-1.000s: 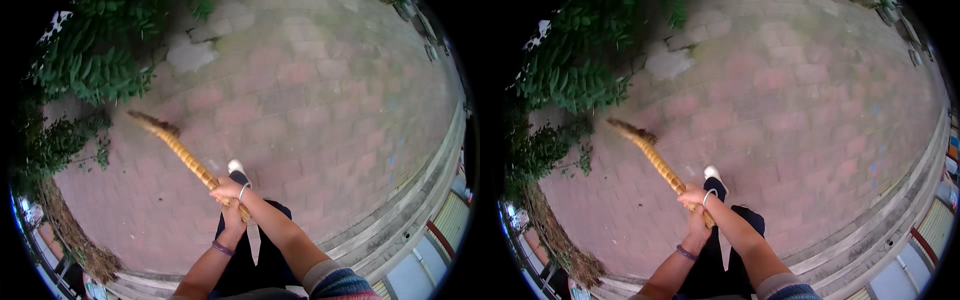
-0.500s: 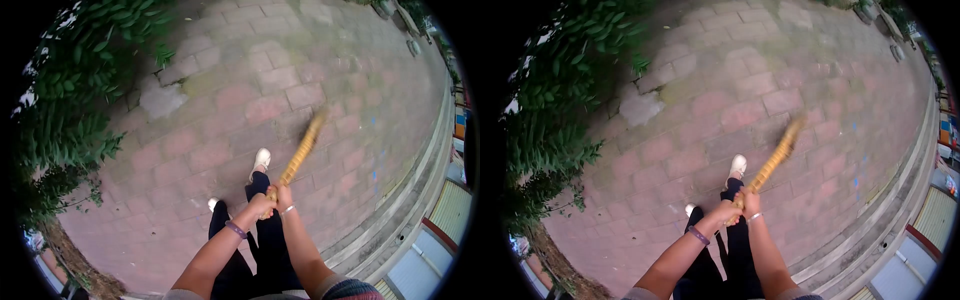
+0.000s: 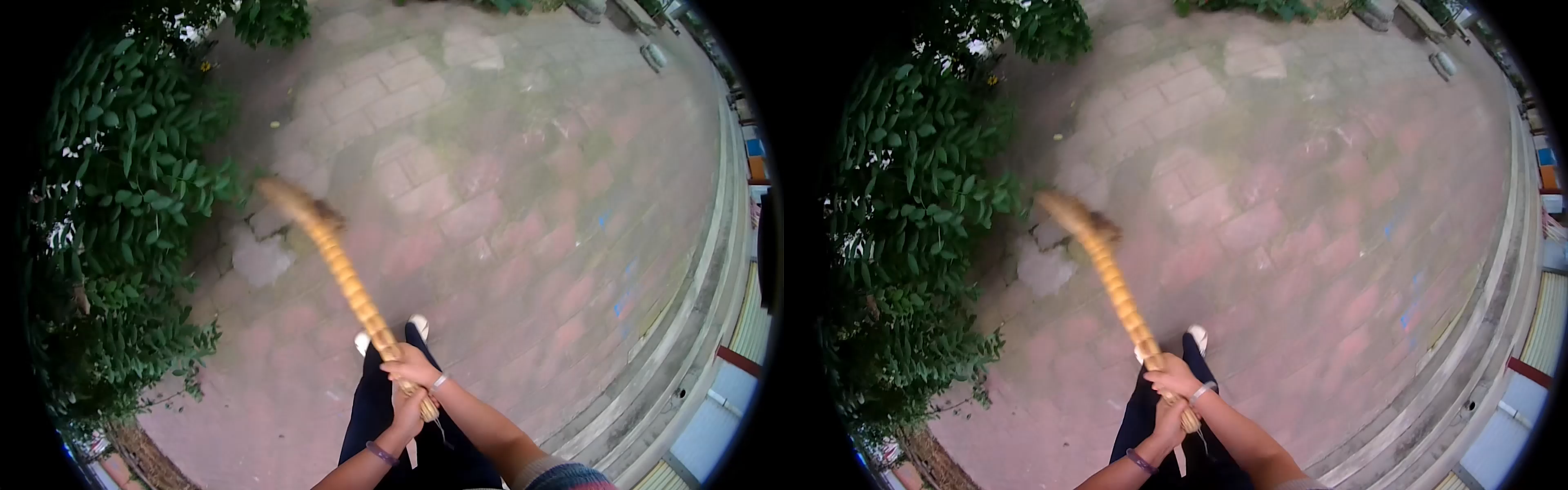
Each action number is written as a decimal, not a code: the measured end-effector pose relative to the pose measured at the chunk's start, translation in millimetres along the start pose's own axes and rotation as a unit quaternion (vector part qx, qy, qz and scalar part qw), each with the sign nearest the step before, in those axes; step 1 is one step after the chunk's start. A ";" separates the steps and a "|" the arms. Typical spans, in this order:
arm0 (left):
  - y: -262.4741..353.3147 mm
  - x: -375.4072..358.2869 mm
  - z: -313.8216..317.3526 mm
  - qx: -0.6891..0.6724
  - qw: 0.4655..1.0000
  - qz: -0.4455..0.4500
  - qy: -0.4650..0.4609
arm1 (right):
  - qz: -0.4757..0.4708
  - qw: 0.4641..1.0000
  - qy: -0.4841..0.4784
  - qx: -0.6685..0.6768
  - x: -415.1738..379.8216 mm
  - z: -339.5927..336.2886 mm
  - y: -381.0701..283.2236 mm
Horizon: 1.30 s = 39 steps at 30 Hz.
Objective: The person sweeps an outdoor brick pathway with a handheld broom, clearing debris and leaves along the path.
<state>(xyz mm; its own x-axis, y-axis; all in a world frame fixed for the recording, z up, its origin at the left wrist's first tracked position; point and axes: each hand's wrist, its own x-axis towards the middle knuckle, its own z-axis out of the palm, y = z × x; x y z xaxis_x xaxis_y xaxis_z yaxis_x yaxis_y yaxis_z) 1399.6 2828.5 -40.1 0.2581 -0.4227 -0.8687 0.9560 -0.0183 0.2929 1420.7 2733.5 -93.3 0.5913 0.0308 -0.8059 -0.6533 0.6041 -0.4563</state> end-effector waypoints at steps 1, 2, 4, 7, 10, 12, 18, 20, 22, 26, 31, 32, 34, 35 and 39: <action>3.1 8.3 11.2 0.042 0.997 -0.059 -0.022 | -0.024 0.996 0.065 0.053 -10.7 -16.5 -9.0; 9.3 20.8 22.9 0.082 0.990 -0.106 -0.044 | -0.034 0.986 0.134 0.089 -18.7 -32.5 -20.2; 28.6 51.3 48.8 0.160 0.969 -0.163 -0.097 | -0.036 0.957 0.226 0.177 -17.6 -63.5 -36.7; 75.1 116.8 78.4 0.239 0.928 -0.218 -0.182 | -0.058 0.916 0.315 0.241 11.4 -106.7 -64.8; 128.8 171.1 119.3 0.304 0.901 -0.224 -0.213 | -0.045 0.887 0.330 0.320 49.7 -132.6 -110.5; 160.1 183.1 106.7 0.203 0.946 -0.207 -0.144 | -0.037 0.918 0.318 0.233 92.6 -117.6 -136.0; 215.0 153.3 73.6 -0.008 0.994 -0.043 0.098 | 0.108 0.994 -0.034 0.001 176.1 -13.0 -210.3; 252.5 163.8 101.3 -0.065 0.991 0.029 0.112 | 0.075 0.988 -0.133 -0.024 191.3 3.2 -261.4; 276.5 167.8 114.4 -0.131 0.982 0.064 0.116 | 0.030 0.987 -0.114 -0.109 208.5 7.4 -277.2; 297.8 189.9 139.1 -0.067 0.997 -0.024 0.012 | 0.000 0.995 0.013 -0.094 190.8 -25.7 -334.7; 336.8 238.7 220.2 0.155 0.954 -0.196 -0.164 | -0.013 0.957 0.249 0.148 153.1 -111.0 -385.6; 340.8 253.6 238.0 0.192 0.944 -0.201 -0.180 | -0.019 0.940 0.277 0.200 151.3 -131.1 -389.2; 349.7 293.9 272.8 0.287 0.905 -0.216 -0.226 | -0.034 0.897 0.313 0.311 157.6 -173.6 -393.2; 354.9 314.9 290.2 0.332 0.883 -0.227 -0.240 | -0.049 0.871 0.332 0.358 164.8 -194.4 -396.5; 401.2 389.3 360.5 0.333 0.889 -0.240 -0.204 | -0.049 0.828 0.344 0.440 211.7 -250.5 -457.8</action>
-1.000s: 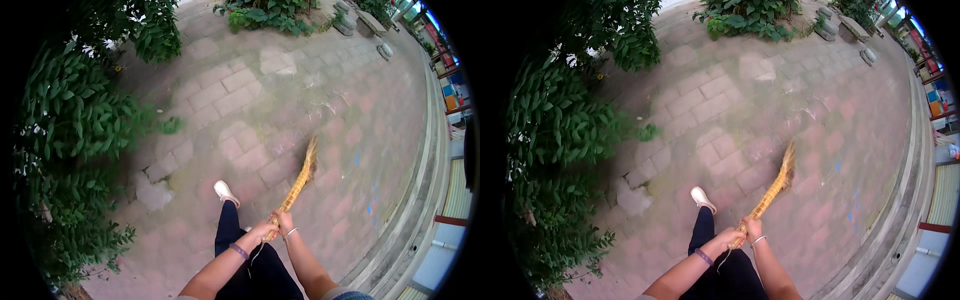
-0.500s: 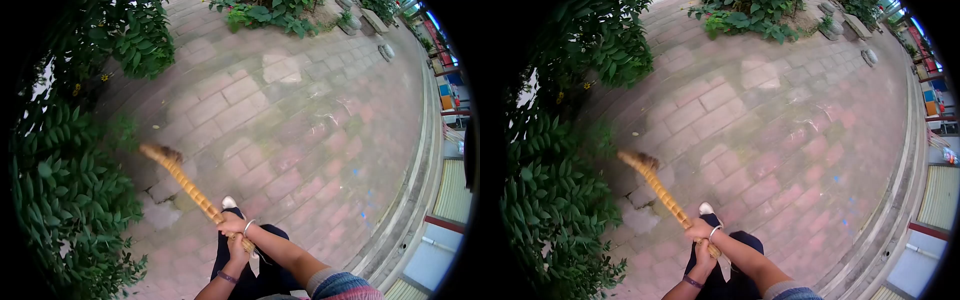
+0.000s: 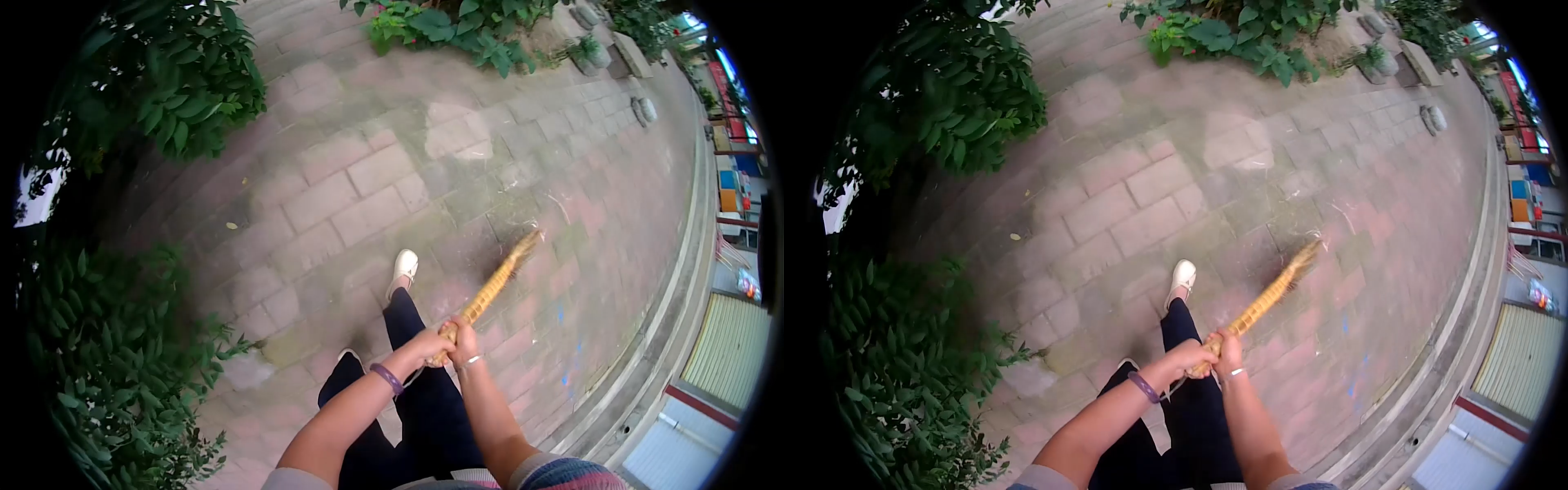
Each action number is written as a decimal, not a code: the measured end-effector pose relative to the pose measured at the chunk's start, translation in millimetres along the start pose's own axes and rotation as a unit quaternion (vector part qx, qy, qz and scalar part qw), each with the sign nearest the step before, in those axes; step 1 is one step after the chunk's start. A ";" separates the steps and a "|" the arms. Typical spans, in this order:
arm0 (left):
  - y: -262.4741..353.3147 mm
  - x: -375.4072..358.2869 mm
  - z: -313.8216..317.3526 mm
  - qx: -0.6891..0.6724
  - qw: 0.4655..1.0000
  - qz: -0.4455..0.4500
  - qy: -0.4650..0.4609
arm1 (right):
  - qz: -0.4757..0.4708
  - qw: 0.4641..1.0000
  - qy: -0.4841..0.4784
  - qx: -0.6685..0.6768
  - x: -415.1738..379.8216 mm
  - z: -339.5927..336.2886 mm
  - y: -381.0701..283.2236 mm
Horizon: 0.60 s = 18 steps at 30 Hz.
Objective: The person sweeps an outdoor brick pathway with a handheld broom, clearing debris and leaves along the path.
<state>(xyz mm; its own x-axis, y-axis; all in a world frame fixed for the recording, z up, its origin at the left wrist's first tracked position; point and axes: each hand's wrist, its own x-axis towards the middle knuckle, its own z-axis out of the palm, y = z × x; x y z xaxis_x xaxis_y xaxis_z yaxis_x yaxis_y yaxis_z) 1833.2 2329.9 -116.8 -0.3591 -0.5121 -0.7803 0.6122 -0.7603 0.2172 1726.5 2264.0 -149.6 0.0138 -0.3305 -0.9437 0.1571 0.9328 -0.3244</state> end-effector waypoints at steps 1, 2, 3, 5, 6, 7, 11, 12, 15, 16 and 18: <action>11.1 6.7 -3.8 -0.006 0.999 -0.001 0.033 | 0.024 0.999 -0.022 -0.014 11.7 17.1 -8.7; 20.0 9.6 -7.9 -0.011 0.998 -0.004 0.067 | 0.051 0.997 -0.044 -0.026 18.3 31.8 -11.8; 14.7 2.6 -17.2 -0.125 0.988 0.014 0.089 | 0.055 0.988 -0.058 -0.135 27.0 45.6 -3.8; -6.3 -16.3 -26.9 -0.252 0.953 0.050 0.161 | 0.075 0.954 -0.118 -0.266 34.3 83.2 14.6; -15.7 -23.8 -20.0 -0.276 0.936 0.059 0.209 | 0.098 0.937 -0.154 -0.298 26.8 94.5 20.0; -9.3 -27.9 -6.0 -0.308 0.916 0.078 0.244 | 0.128 0.906 -0.217 -0.341 27.0 104.6 20.2; 51.9 -2.3 22.4 -0.352 0.850 0.190 0.344 | 0.181 0.817 -0.342 -0.427 35.5 160.1 -27.0; 66.5 1.9 29.4 -0.348 0.839 0.205 0.365 | 0.189 0.801 -0.359 -0.440 31.9 168.7 -44.9; 94.5 6.1 39.1 -0.321 0.900 0.160 0.246 | 0.081 0.847 -0.323 -0.414 25.6 171.0 -95.0; 107.6 11.2 43.0 -0.291 0.923 0.136 0.213 | 0.044 0.877 -0.286 -0.384 22.6 170.8 -116.8; 142.3 27.3 44.9 -0.228 0.955 0.105 0.158 | 0.042 0.923 -0.150 -0.351 31.3 168.0 -150.2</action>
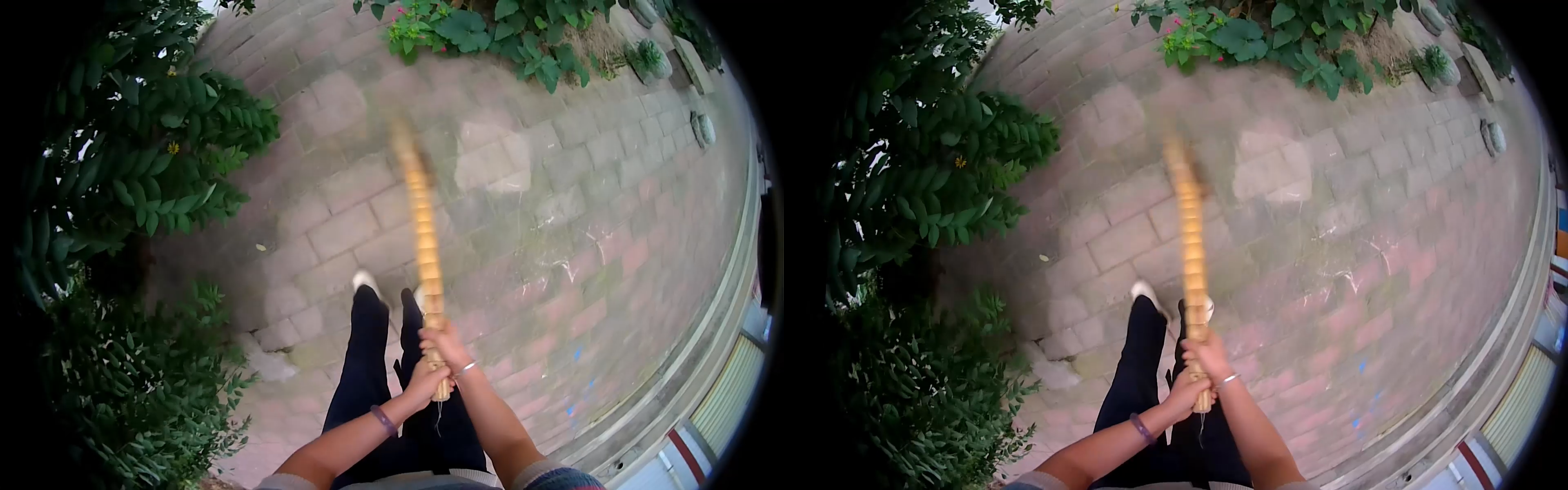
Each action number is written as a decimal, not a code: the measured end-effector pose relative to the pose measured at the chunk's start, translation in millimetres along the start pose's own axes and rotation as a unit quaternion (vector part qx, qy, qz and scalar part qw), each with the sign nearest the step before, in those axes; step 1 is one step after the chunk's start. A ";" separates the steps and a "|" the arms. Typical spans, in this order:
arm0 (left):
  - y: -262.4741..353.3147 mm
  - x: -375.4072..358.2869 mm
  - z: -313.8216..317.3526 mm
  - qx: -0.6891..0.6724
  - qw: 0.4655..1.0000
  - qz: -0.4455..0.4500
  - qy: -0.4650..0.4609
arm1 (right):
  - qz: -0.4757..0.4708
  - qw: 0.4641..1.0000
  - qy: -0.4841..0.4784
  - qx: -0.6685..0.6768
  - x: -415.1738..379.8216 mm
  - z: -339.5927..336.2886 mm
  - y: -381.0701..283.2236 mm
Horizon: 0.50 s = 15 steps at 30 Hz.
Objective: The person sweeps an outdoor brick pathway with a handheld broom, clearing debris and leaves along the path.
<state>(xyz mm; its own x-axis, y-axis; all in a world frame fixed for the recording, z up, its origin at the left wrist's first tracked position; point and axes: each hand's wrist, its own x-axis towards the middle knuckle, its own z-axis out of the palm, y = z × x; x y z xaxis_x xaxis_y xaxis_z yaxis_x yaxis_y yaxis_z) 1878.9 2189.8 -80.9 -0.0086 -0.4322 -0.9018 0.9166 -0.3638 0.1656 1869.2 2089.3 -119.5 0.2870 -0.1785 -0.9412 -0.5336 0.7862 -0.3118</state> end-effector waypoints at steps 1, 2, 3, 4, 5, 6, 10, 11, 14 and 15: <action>14.9 17.0 9.3 0.025 0.998 -0.019 -0.045 | -0.015 0.999 0.037 0.018 6.1 -14.6 -15.2; 31.3 37.1 18.6 0.051 0.994 -0.038 -0.093 | -0.031 0.996 0.076 0.038 13.6 -29.7 -31.7; 49.5 59.2 29.2 0.116 0.987 -0.033 -0.108 | -0.055 0.991 0.114 0.054 27.2 -44.2 -46.6; 71.2 82.9 38.7 0.179 0.976 -0.027 -0.122 | -0.078 0.983 0.152 0.070 45.4 -55.6 -61.8; 96.5 110.5 48.5 0.188 0.971 -0.043 -0.144 | -0.085 0.976 0.171 0.101 65.7 -66.6 -81.0; 121.4 135.1 58.4 0.195 0.965 -0.060 -0.164 | -0.089 0.969 0.190 0.132 85.7 -74.5 -100.4; 204.7 180.7 40.5 0.102 0.986 -0.069 -0.109 | -0.049 0.977 0.156 0.137 167.9 -43.0 -163.7; 207.9 171.9 17.6 0.038 0.994 -0.080 -0.066 | -0.034 0.986 0.163 0.032 180.2 -12.0 -159.3; 217.2 108.9 -64.1 -0.045 0.998 -0.017 0.047 | -0.010 0.998 0.010 -0.059 185.8 111.4 -130.6; 219.0 88.9 -71.4 -0.077 0.990 0.005 0.114 | 0.004 0.992 -0.035 -0.120 176.3 143.9 -135.5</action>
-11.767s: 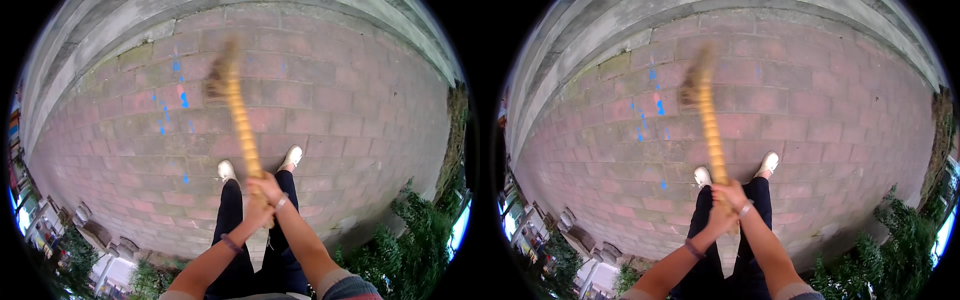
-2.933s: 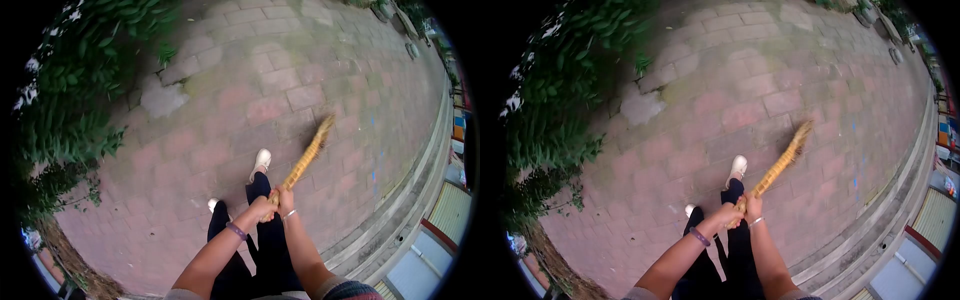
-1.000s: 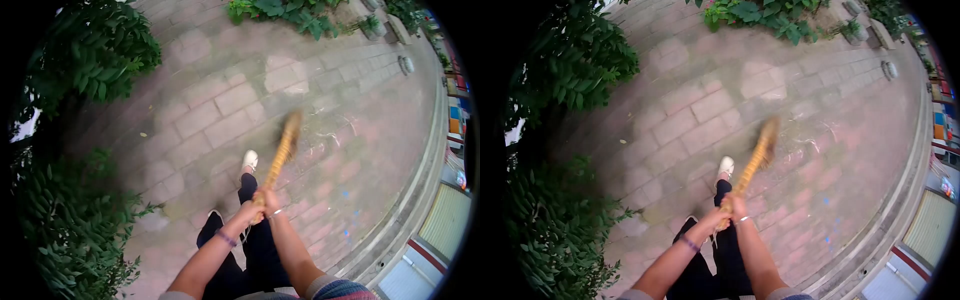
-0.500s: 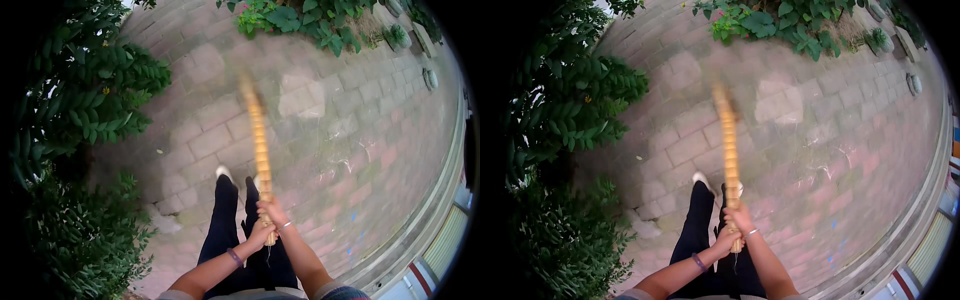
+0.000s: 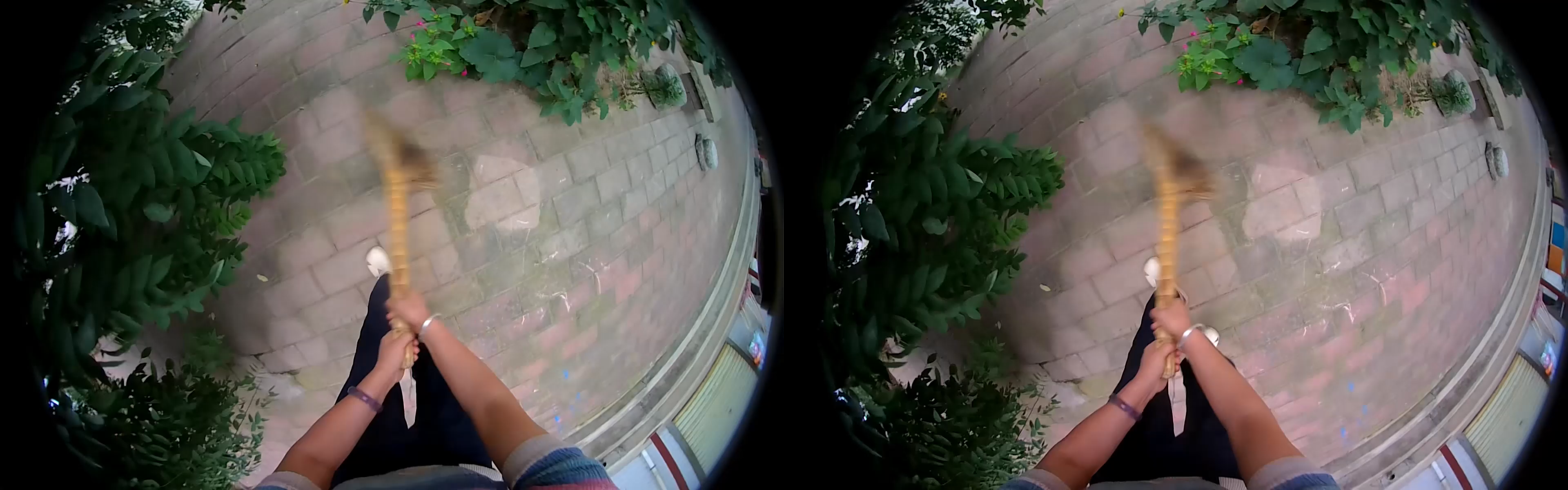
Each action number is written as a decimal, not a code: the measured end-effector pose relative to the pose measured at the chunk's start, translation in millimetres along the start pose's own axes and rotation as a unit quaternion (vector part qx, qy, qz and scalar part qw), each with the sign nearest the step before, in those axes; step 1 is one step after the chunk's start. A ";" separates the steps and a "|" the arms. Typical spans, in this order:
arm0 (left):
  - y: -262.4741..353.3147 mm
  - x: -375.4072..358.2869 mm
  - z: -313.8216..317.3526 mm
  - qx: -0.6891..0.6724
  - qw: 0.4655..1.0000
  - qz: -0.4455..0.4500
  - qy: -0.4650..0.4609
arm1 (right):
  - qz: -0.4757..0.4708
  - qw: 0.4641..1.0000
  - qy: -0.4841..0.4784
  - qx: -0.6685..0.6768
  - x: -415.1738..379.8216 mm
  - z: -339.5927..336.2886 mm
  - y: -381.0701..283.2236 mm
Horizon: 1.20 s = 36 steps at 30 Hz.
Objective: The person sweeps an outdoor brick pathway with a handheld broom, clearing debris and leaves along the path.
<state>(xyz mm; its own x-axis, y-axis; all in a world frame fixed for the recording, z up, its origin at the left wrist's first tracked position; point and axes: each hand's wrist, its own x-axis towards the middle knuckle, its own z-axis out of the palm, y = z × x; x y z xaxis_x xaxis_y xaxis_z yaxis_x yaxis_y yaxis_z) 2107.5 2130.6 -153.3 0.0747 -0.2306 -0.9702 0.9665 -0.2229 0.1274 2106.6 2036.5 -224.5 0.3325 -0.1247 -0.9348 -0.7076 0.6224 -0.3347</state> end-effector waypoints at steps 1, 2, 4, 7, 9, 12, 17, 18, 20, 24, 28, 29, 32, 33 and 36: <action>-1.7 -13.4 -7.4 -0.058 0.998 0.025 0.008 | 0.013 0.993 -0.059 -0.098 -9.5 21.2 -14.8; 9.8 -19.7 -1.5 -0.093 0.994 0.050 0.025 | 0.026 0.985 -0.117 -0.126 -25.0 34.9 -48.4; 32.6 -29.3 23.1 -0.122 0.982 0.126 0.076 | 0.007 0.978 -0.181 -0.102 -22.1 44.4 -70.8; 64.3 -35.8 47.2 -0.097 0.981 0.164 0.025 | -0.018 0.980 -0.146 -0.133 -36.6 36.2 -127.7; 91.1 -29.8 64.9 -0.069 0.989 0.123 -0.038 | -0.045 0.993 -0.058 -0.090 -37.8 19.0 -159.8; 160.0 1.6 95.6 0.015 0.994 0.042 -0.102 | -0.054 0.996 0.033 -0.069 -4.0 -12.0 -213.5; 264.6 55.5 114.4 -0.058 0.993 0.028 -0.096 | -0.034 0.998 0.059 0.017 80.5 -2.5 -292.1; 273.7 48.3 113.5 -0.086 0.993 0.032 -0.072 | -0.044 0.996 0.030 -0.075 88.3 7.7 -298.9; 265.4 37.2 115.8 -0.139 0.989 0.055 -0.018 | -0.039 0.982 -0.061 -0.176 83.8 23.7 -309.1; 305.4 14.5 192.1 -0.170 0.978 0.093 0.080 | 0.031 0.962 -0.234 -0.139 67.3 10.8 -372.0; 352.2 32.1 228.0 -0.190 0.974 0.125 0.017 | -0.058 0.964 -0.162 -0.203 69.6 0.8 -453.1; 369.0 39.7 231.8 -0.170 0.979 0.111 0.000 | -0.085 0.968 -0.121 -0.205 77.1 -3.2 -468.5; 450.1 67.8 233.5 -0.084 0.992 0.088 -0.043 | -0.071 0.988 -0.036 -0.132 122.3 -1.6 -522.9; 476.9 83.3 229.9 -0.062 0.992 0.094 -0.053 | -0.068 0.991 -0.010 -0.111 139.9 3.3 -543.9; 531.3 103.4 220.5 -0.124 0.987 0.082 -0.064 | -0.022 0.995 -0.023 -0.091 174.5 28.2 -583.9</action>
<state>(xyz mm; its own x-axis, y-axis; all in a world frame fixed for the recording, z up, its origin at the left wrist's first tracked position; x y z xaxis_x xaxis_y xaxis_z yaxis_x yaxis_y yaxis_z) 2574.6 1779.5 -140.5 0.2180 -0.3657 -0.9049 0.9757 0.0616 0.2102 2595.3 1673.1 -188.8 0.3912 -0.1112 -0.9136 -0.7910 0.4668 -0.3955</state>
